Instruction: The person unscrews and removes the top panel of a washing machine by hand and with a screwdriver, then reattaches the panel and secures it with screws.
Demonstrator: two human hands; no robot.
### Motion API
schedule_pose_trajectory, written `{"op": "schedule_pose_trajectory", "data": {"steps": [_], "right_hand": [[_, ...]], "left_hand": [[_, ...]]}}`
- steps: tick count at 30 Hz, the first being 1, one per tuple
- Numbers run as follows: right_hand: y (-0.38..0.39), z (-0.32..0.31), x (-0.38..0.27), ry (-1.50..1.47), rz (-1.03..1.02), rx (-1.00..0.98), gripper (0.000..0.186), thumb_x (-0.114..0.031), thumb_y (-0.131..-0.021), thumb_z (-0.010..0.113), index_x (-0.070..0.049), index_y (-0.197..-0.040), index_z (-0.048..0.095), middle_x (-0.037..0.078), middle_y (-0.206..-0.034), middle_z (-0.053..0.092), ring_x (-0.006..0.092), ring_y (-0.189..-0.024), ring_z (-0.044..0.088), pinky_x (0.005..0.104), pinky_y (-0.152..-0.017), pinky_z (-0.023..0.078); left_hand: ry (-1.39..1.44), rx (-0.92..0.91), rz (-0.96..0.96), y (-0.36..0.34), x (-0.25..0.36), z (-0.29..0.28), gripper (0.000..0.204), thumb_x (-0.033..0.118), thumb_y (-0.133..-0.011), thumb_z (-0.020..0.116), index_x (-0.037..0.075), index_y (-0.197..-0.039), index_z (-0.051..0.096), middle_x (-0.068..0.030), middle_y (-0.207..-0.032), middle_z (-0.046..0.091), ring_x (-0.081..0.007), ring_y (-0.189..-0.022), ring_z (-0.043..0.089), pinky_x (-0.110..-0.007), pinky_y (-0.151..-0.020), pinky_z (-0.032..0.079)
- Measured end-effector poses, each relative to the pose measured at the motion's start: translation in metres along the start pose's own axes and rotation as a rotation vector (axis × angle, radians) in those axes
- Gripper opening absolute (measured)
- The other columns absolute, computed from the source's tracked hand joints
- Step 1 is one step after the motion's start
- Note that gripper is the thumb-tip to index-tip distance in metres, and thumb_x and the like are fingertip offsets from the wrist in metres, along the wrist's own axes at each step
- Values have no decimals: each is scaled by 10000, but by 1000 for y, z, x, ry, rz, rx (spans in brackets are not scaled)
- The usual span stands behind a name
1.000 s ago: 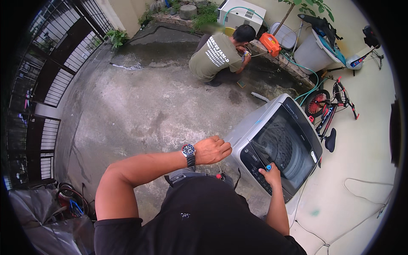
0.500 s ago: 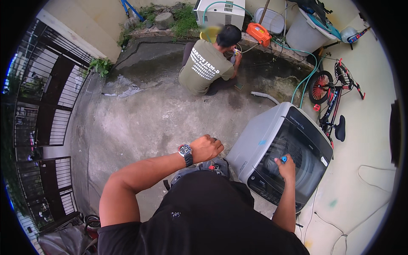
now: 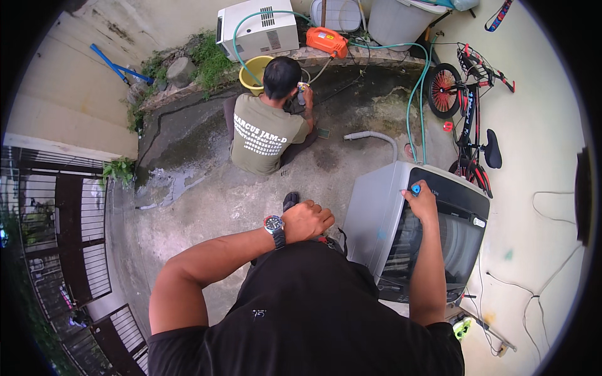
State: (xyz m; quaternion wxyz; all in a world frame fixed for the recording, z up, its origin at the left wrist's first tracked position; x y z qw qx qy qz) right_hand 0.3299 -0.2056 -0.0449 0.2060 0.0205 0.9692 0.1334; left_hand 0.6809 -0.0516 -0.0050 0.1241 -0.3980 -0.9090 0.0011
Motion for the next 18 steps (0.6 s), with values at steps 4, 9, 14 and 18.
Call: {"op": "schedule_pose_trajectory", "data": {"steps": [4,9,14,18], "right_hand": [[-11,15,0,-36,151,-3,528,-383,-824,816,-13,-1134,600,245,-1039,720,442,-1010,695,472,-867,534],[-9,29,5,-71,311,10,538,-371,-831,813,-15,-1175,601,250,-1071,722,443,-1045,691,474,-876,535],[-9,34,5,-149,399,26,511,-295,-826,817,-5,-1176,583,262,-1035,719,455,-1022,690,486,-872,536],[-11,42,8,-185,365,62,471,-247,-807,825,-16,-1125,566,254,-965,707,469,-964,681,506,-829,532]], "left_hand": [[36,-3,111,-28,-66,3,189,169,-853,589,72,-1010,629,-48,-884,617,-203,-785,658,-342,-740,522],[55,-46,291,-67,-112,3,146,183,-844,603,86,-949,632,-41,-881,615,-196,-786,662,-337,-723,519],[10,-111,416,-133,-149,3,149,204,-832,627,91,-928,642,-32,-868,609,-184,-795,660,-325,-711,507],[31,-142,516,-190,-160,6,125,203,-839,629,95,-901,642,-21,-851,596,-168,-780,638,-312,-709,490]]}}
Point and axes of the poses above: each hand's wrist, its own y-axis away from the middle knuckle, its own z-axis out of the palm, x = y × z, the point moved 3 cm from there along -y, towards the middle knuckle
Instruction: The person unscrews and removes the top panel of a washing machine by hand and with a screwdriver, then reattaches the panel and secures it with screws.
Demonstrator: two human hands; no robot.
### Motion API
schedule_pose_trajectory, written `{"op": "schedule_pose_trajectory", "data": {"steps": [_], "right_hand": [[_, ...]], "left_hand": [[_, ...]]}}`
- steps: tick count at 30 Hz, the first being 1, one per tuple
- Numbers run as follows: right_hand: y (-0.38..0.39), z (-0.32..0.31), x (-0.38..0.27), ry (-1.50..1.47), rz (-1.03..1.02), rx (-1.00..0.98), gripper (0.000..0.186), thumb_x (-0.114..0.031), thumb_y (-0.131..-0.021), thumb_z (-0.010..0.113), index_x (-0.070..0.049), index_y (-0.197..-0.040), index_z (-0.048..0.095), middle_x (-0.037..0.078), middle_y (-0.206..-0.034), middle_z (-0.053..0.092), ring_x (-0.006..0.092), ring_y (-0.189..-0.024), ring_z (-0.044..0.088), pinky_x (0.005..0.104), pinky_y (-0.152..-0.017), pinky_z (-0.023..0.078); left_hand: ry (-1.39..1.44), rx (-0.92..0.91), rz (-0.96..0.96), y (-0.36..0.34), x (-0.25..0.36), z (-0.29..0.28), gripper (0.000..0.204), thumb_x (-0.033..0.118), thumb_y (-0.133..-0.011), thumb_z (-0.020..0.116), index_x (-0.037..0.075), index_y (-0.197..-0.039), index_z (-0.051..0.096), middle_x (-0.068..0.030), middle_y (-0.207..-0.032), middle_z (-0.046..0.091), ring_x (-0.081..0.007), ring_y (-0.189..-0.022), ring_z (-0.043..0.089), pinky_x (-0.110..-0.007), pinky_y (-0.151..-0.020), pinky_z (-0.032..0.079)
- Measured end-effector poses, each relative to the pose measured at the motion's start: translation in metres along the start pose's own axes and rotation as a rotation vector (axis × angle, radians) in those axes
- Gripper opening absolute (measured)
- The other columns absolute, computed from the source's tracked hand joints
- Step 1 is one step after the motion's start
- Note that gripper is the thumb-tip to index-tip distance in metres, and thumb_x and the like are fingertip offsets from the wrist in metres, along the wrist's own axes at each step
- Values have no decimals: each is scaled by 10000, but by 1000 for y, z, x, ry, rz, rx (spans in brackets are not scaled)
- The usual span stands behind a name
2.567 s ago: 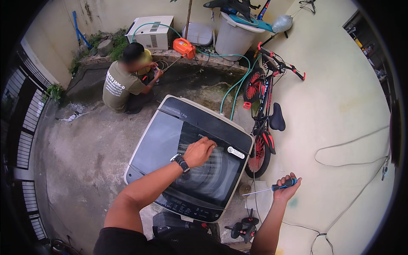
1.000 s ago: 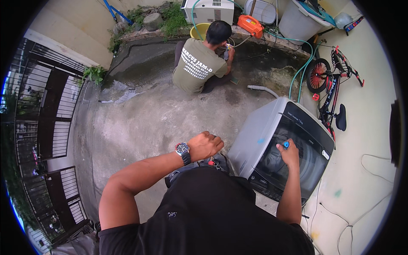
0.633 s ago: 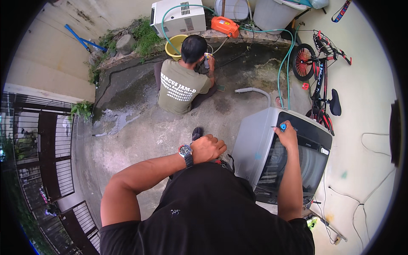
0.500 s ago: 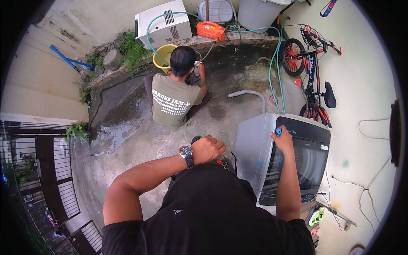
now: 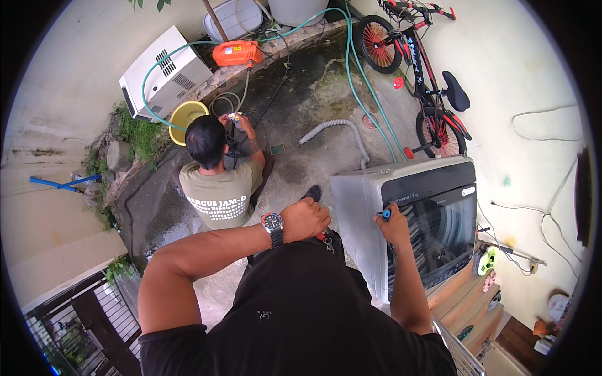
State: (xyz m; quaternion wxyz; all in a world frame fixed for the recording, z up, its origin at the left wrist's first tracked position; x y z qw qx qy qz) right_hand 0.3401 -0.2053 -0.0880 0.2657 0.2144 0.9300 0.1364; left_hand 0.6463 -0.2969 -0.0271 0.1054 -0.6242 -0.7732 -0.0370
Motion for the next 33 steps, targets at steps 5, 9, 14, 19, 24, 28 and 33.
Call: {"op": "schedule_pose_trajectory", "data": {"steps": [5,9,14,19,24,28,33], "right_hand": [[-3,1,-9,57,-40,-42,477,-246,-801,831,-21,-1073,510,243,-954,683,465,-923,668,526,-787,524],[-13,-4,-13,51,45,-86,505,-275,-809,830,-10,-1100,513,261,-973,679,466,-934,670,524,-793,530],[-20,-5,-18,20,158,-63,512,-316,-829,814,3,-1112,530,264,-974,674,460,-936,672,529,-808,536],[-22,4,-14,-54,282,36,501,-332,-841,799,-17,-1138,547,233,-1014,670,440,-944,678,523,-803,546],[-19,-7,-31,-112,512,118,475,-315,-836,802,-42,-1148,570,196,-1008,656,410,-916,686,499,-770,567],[-17,-4,-32,-225,671,167,458,-295,-823,809,-34,-1122,580,205,-1038,643,405,-968,674,489,-810,560],[-18,-25,-44,-537,838,240,453,-202,-840,741,-2,-1194,541,249,-1145,618,442,-1095,626,488,-943,518]], "left_hand": [[30,73,98,-52,-33,-24,88,187,-844,627,108,-881,636,-11,-848,587,-157,-747,608,-308,-697,473],[28,8,128,-87,-62,-27,91,190,-833,634,108,-871,627,-14,-865,591,-174,-773,631,-323,-709,483],[517,5,-153,-109,-123,19,138,152,-951,583,59,-1010,665,-81,-825,611,-217,-839,677,-367,-720,500],[1544,-580,-750,-135,-197,73,263,211,-1078,522,24,-1239,615,6,-735,491,-102,-666,503,-267,-593,396],[1802,-724,-800,-185,-256,83,219,206,-1064,531,40,-1164,632,35,-826,501,-70,-677,434,-231,-588,340],[1649,-857,-726,-259,-291,61,166,180,-1030,527,50,-1052,629,9,-855,561,-82,-687,463,-235,-610,377],[1333,-1173,-420,-360,-292,79,193,170,-1031,517,45,-1053,662,0,-865,588,-90,-696,491,-240,-634,389]]}}
Point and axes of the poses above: each hand's wrist, its own y-axis away from the middle knuckle, its own z-axis out of the palm, x = y × z, the point moved 3 cm from there along -y, towards the middle knuckle
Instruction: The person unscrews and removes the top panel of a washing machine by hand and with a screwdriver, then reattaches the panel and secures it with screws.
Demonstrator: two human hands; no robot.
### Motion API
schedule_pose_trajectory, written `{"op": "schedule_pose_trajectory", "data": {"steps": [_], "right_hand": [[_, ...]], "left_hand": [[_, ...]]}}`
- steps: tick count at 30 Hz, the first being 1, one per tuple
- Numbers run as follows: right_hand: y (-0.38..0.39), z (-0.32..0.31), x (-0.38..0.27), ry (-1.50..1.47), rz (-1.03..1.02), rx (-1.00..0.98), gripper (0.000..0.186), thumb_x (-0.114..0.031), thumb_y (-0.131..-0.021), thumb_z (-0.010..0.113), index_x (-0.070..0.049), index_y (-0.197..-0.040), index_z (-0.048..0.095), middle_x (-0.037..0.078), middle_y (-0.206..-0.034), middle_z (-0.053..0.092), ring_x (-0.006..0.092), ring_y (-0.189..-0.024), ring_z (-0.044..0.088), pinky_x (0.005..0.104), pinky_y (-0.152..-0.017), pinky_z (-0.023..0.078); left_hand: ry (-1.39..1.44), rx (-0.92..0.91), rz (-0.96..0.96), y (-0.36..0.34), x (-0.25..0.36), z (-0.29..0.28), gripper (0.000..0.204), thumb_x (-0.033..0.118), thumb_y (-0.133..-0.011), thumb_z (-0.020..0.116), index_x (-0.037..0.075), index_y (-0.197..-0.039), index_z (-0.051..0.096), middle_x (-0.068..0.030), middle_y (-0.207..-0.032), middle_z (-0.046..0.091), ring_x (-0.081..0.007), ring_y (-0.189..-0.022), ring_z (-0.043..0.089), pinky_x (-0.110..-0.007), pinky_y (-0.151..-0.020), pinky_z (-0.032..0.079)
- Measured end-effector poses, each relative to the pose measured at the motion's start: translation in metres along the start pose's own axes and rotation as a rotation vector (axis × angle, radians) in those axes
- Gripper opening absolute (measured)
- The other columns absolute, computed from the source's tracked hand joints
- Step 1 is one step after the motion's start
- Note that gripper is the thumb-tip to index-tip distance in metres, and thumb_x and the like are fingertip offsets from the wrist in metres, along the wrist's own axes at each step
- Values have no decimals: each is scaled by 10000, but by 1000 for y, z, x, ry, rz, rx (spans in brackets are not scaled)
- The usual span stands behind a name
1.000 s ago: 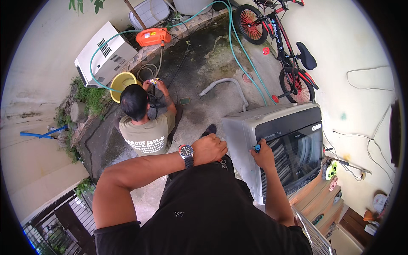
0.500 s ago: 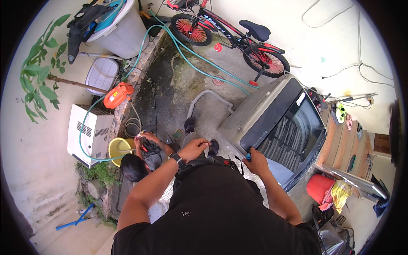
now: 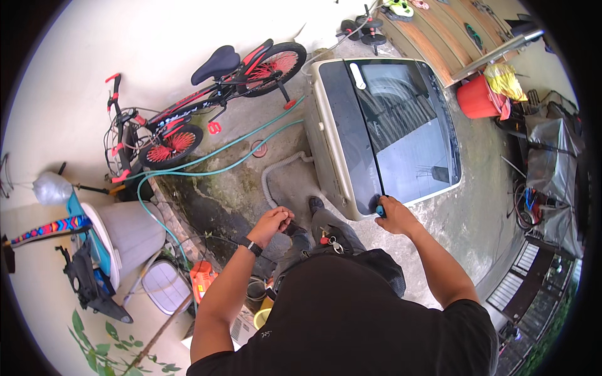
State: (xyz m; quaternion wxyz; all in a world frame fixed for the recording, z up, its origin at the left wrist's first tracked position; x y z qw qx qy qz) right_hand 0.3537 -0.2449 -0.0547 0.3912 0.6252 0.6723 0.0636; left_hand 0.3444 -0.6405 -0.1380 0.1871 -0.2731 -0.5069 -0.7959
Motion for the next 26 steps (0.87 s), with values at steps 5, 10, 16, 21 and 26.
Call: {"op": "schedule_pose_trajectory", "data": {"steps": [5,10,16,21,26], "right_hand": [[10,-23,-29,-327,106,12,454,-160,-820,669,6,-1207,498,255,-1192,599,428,-1142,606,461,-970,485],[3,-51,-85,-586,108,-28,428,-239,-898,701,-34,-1212,494,224,-1040,607,367,-1014,626,450,-873,486],[-29,-54,-161,-655,-99,277,447,-273,-927,743,-48,-1237,511,171,-1153,606,391,-1087,616,457,-905,497],[-71,-30,-208,-581,34,680,471,-146,-810,838,-45,-1170,551,155,-1129,629,378,-1076,627,457,-908,509],[-99,59,-285,-736,537,1087,525,-111,-764,875,-64,-1160,534,143,-1168,661,332,-1124,650,454,-958,517]], "left_hand": [[-324,-121,-181,-75,31,10,213,162,-1036,512,44,-1093,679,28,-841,605,-81,-709,539,-238,-641,421],[-454,-226,-234,-113,53,36,222,172,-1035,512,42,-1101,679,22,-864,619,-70,-722,555,-244,-652,457],[-507,-435,-403,-145,50,30,269,265,-1066,503,51,-1041,665,-16,-863,618,-103,-670,568,-258,-632,488],[-398,-499,-754,-161,69,-14,439,456,-1088,471,59,-1035,648,-11,-829,600,-126,-655,562,-280,-612,482],[-266,-662,-1034,-202,96,-39,505,509,-1085,446,69,-1179,676,-1,-885,624,-134,-778,580,-287,-712,489]]}}
Point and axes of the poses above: each hand's wrist, its own y-axis away from the middle knuckle, its own z-axis out of the palm, x = y × z, the point moved 3 cm from there along -y, towards the middle knuckle
